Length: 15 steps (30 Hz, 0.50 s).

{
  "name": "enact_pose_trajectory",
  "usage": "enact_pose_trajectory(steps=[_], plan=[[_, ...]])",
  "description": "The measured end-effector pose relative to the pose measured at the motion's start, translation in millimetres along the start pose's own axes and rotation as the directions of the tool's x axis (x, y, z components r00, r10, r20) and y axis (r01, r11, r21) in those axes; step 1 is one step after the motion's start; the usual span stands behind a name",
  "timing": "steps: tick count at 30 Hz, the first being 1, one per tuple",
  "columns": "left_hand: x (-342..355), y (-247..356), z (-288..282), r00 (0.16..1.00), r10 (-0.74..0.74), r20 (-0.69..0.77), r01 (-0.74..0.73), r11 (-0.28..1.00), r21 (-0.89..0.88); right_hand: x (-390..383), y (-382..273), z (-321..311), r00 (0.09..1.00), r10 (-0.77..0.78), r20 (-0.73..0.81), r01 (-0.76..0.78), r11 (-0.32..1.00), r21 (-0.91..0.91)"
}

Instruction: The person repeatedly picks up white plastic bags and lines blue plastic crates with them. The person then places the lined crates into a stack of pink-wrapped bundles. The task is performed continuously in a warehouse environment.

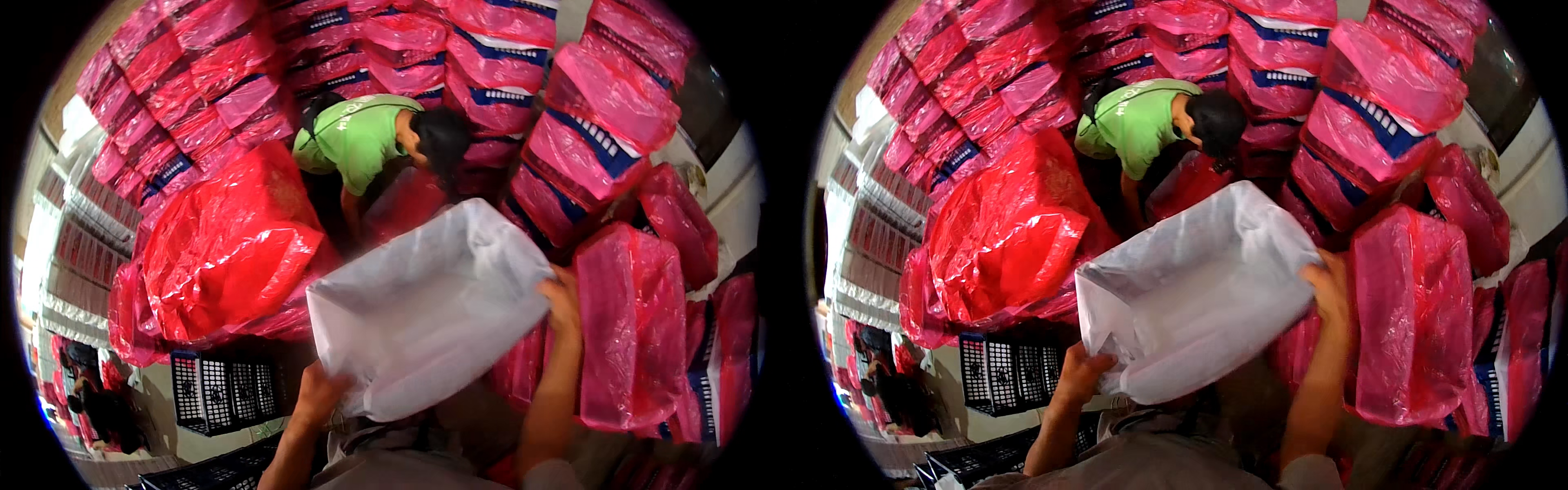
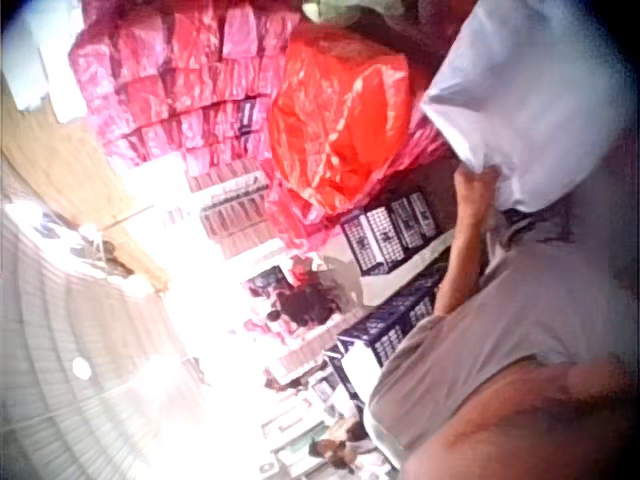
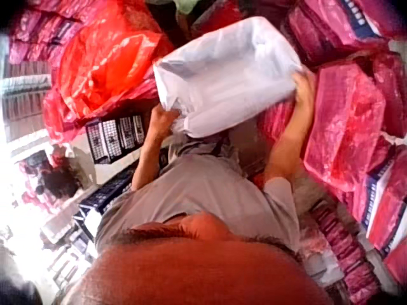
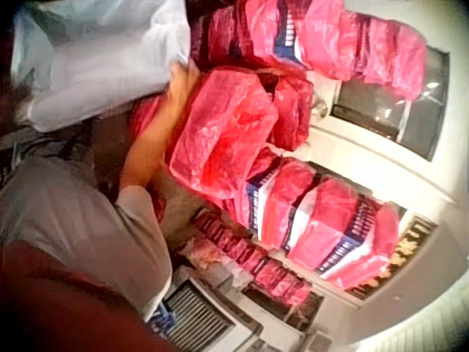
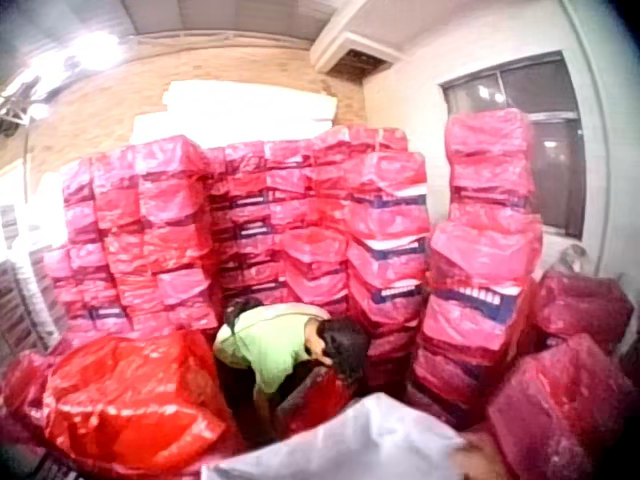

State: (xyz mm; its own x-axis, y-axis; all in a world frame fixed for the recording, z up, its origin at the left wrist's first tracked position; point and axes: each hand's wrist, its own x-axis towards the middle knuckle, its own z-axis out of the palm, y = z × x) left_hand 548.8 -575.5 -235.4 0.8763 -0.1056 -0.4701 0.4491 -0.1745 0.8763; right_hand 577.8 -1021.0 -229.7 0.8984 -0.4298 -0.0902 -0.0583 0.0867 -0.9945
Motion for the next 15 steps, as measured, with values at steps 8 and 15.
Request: enact_pose_trajectory(steps=[8,15], plan=[[99.3,-20.1,88.1,0.994,-0.043,-0.102,0.027,0.988,-0.15,170.8,94.3,-11.0,0.993,-0.082,-0.083,0.022,0.83,-0.558],[178.3,-67.2,131.9,0.991,0.047,-0.126,-0.07,0.98,-0.184,250.0,137.5,-11.1,0.976,-0.058,-0.211,-0.079,0.808,-0.584]])
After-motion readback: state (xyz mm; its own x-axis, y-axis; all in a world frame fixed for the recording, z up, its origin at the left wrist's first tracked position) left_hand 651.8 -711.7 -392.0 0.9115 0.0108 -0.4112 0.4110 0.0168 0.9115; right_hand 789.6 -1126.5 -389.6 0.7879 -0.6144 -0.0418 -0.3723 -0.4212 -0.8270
